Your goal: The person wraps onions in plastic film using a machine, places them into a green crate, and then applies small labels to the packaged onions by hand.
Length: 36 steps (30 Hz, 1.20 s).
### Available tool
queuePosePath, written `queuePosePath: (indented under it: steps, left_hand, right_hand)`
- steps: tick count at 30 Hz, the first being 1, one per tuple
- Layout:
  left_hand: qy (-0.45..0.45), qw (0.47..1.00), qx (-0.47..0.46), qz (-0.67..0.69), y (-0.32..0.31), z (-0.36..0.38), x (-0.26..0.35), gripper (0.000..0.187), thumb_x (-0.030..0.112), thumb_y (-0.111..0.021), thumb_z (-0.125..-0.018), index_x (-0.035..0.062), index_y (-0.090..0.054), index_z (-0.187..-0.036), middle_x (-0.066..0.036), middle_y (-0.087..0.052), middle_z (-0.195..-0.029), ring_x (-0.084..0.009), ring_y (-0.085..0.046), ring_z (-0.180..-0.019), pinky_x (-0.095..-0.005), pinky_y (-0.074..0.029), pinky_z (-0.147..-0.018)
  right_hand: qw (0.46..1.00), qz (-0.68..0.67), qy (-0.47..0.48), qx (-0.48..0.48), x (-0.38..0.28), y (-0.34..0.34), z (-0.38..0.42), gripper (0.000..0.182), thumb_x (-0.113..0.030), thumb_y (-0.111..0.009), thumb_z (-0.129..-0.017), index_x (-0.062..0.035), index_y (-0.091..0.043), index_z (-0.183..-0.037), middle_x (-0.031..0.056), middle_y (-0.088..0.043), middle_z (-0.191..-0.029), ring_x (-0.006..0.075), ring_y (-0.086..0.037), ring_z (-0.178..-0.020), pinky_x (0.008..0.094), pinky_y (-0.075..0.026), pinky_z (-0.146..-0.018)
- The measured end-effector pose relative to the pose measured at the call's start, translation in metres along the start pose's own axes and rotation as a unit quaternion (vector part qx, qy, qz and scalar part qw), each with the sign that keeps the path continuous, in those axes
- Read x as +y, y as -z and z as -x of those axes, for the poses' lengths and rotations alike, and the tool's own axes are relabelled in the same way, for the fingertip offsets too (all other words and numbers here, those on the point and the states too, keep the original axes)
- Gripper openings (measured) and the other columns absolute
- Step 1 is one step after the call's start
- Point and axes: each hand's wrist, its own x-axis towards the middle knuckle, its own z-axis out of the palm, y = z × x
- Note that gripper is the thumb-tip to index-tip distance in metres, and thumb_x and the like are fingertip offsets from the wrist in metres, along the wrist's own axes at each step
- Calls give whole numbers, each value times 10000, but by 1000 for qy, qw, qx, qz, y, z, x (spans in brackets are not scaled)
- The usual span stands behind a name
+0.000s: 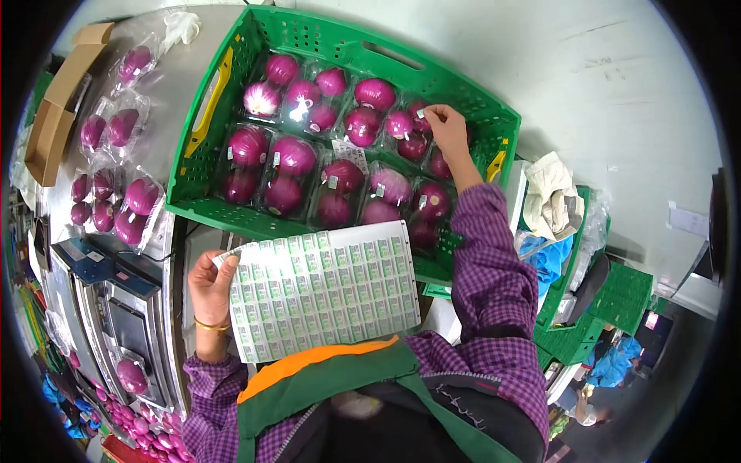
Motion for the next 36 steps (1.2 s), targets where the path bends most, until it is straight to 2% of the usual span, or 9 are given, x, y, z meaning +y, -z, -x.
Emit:
queuePosePath:
  steps: [9,14,16,20,22,28,30,33,36]
  left_hand:
    - [-1,1000,8,-27,-8,-1,4,102,47,-644,-860,-4,-578,-918,-12,-624,-761,-46,-554,-643,-176,-440,-582]
    - [-16,999,3,-49,-13,-2,15,97,53,-645,-862,-4,-579,-904,1,-615,-745,-34,-537,-621,-164,-425,-556]
    - [-22,998,9,-51,-16,-3,19,103,54,-645,-861,-4,-575,-910,1,-617,-747,-31,-542,-621,-160,-427,-553]
    - [-37,998,-1,-57,-20,-3,28,107,47,-639,-863,-8,-568,-923,-11,-630,-764,-32,-562,-646,-159,-442,-567]
    - [-45,998,-6,-51,-23,-4,29,103,45,-636,-865,-8,-569,-922,-18,-638,-775,-34,-568,-655,-160,-445,-570]
    - [-30,999,-6,-30,-18,-5,21,106,46,-638,-863,-9,-569,-922,-22,-642,-780,-38,-576,-665,-163,-449,-573]
    - [-26,999,2,-21,-13,-5,17,105,57,-639,-866,-4,-569,-916,-18,-638,-769,-38,-573,-652,-163,-449,-571]
    - [1,999,43,18,-6,-4,13,105,80,-642,-869,12,-567,-897,-7,-624,-741,-44,-566,-618,-168,-444,-548]
    - [-1,999,49,20,2,-4,10,104,78,-642,-868,12,-567,-896,-8,-624,-741,-46,-568,-616,-171,-444,-543]
  right_hand:
    - [957,265,60,105,24,-33,-40,112,-166,-698,-724,-109,-652,-809,95,-595,-941,296,-585,-894,409,-475,-776]
    - [942,286,171,41,6,-34,-14,147,-104,-658,-765,-49,-659,-901,79,-636,-902,212,-619,-835,326,-487,-740]
    - [984,84,109,-108,-41,-29,16,168,-93,-629,-809,-14,-646,-956,61,-654,-920,156,-613,-869,288,-480,-756]
    - [862,12,73,-501,-155,-17,94,199,-91,-603,-841,-11,-636,-1020,64,-643,-915,138,-595,-856,273,-466,-770]
    - [837,39,134,-529,-174,-17,119,183,-84,-613,-823,1,-640,-983,83,-640,-897,173,-604,-825,285,-468,-744]
    - [874,-3,207,-440,-169,-30,147,84,-68,-638,-762,-10,-608,-815,109,-620,-837,249,-605,-805,330,-475,-690]
    - [882,-21,236,-408,-158,-36,149,81,-59,-642,-779,-10,-608,-835,81,-622,-815,189,-607,-763,302,-477,-668]
    - [940,-117,4,-321,-151,-38,112,79,-69,-625,-834,-12,-623,-888,-2,-606,-768,60,-532,-693,226,-443,-630]
    - [985,-30,112,-131,-80,-69,34,114,-126,-627,-834,-14,-634,-853,28,-600,-744,84,-528,-641,242,-427,-595]
